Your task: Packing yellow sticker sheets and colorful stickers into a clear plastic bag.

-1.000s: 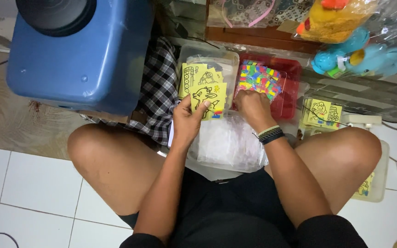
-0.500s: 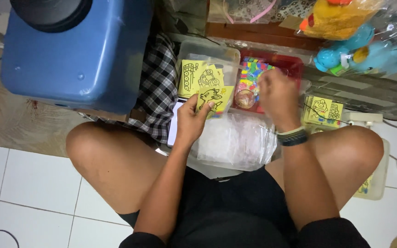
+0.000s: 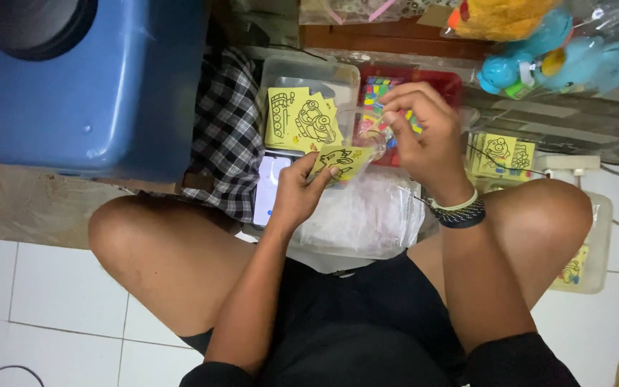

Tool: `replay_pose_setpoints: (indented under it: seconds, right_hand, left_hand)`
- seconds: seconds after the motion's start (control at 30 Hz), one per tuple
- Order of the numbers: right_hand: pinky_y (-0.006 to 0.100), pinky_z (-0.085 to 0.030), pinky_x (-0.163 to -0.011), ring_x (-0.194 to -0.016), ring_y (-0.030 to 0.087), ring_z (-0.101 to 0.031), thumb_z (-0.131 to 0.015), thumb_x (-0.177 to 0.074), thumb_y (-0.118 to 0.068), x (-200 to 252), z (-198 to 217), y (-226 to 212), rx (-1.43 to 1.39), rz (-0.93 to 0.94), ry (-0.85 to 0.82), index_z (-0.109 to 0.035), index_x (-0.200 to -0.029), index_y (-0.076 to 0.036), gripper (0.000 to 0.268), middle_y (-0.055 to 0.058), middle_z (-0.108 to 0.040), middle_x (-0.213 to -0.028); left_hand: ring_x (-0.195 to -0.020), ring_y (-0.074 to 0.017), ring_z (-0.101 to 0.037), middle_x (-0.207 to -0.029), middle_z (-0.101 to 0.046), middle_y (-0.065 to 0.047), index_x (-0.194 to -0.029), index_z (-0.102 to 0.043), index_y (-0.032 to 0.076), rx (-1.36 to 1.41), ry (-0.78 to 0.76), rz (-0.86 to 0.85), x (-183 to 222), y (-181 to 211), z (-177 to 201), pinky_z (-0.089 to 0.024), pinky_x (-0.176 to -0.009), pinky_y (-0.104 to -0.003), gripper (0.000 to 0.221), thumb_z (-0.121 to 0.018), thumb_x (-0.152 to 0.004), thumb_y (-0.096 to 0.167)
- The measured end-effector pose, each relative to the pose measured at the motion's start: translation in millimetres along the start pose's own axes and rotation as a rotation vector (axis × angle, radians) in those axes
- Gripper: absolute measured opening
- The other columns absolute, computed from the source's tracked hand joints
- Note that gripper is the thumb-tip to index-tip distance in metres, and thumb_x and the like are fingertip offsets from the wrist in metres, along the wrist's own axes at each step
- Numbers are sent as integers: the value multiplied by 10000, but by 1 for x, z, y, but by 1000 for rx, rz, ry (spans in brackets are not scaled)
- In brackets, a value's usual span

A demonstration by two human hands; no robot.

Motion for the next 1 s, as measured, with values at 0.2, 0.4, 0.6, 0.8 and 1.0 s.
replay_pose_setpoints:
  seconds: [0.2, 0.4, 0.6, 0.8, 1.0]
  right_hand:
    - [495, -506, -930, -1033, 411, -684, -689, -999, -1, 7, -6, 14, -77, -58, -119, -680, -939, 11, 62, 200, -697, -1097]
    - [490, -505, -922, -1052, 392, -681, -756, -918, 10, 12, -25, 12, -111, -156, -166, -727, -950, -13, 48, 192, -695, -1116]
    - [484, -525, -918, -1073, 382, -693, -772, -879, 15, 17, -37, 10, -130, -186, -226, -746, -948, -21, 82, 204, -698, -1138]
    - [411, -478, -1048, -1216, 295, -582, -832, -908, -204, 14, -22, 18, -421, -393, -132, -233, -1586, -16, 924, 221, -593, -1320]
    - [284, -509, -874, -955, 157, -632, -681, -1009, -70, 21, -25, 5, -437, -488, -181, -726, -1013, 12, 93, 117, -703, -969]
  left_hand:
    - [-783, -160, -623, -796, -737, -122, -1073, -749, 62, 9, -12, 10, 0, 7, 2, -544, -795, -388, 162, -743, -919, 110]
    - [-719, -89, -534, -698, -629, 13, -989, -741, 82, 163, -73, 44, 4, 12, 1, -497, -702, -266, 95, -762, -897, 85]
    - [-688, -89, -503, -684, -593, 17, -930, -703, 49, 230, -65, 42, 4, 25, 5, -468, -656, -248, 79, -769, -885, 54]
    - [-693, -51, -515, -674, -630, 9, -904, -696, 75, 292, -14, -1, -1, 24, 10, -485, -675, -228, 77, -770, -904, 53]
    - [-849, -63, -566, -815, -715, -29, -997, -718, 44, 296, -5, -50, 0, 15, 13, -534, -813, -289, 104, -773, -909, 50]
Point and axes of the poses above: each hand's wrist, its own x-axis away from the middle knuckle, its own z-axis out of the back of the hand, y = z × x, the point moved 3 cm from there along -x, towards the middle knuckle
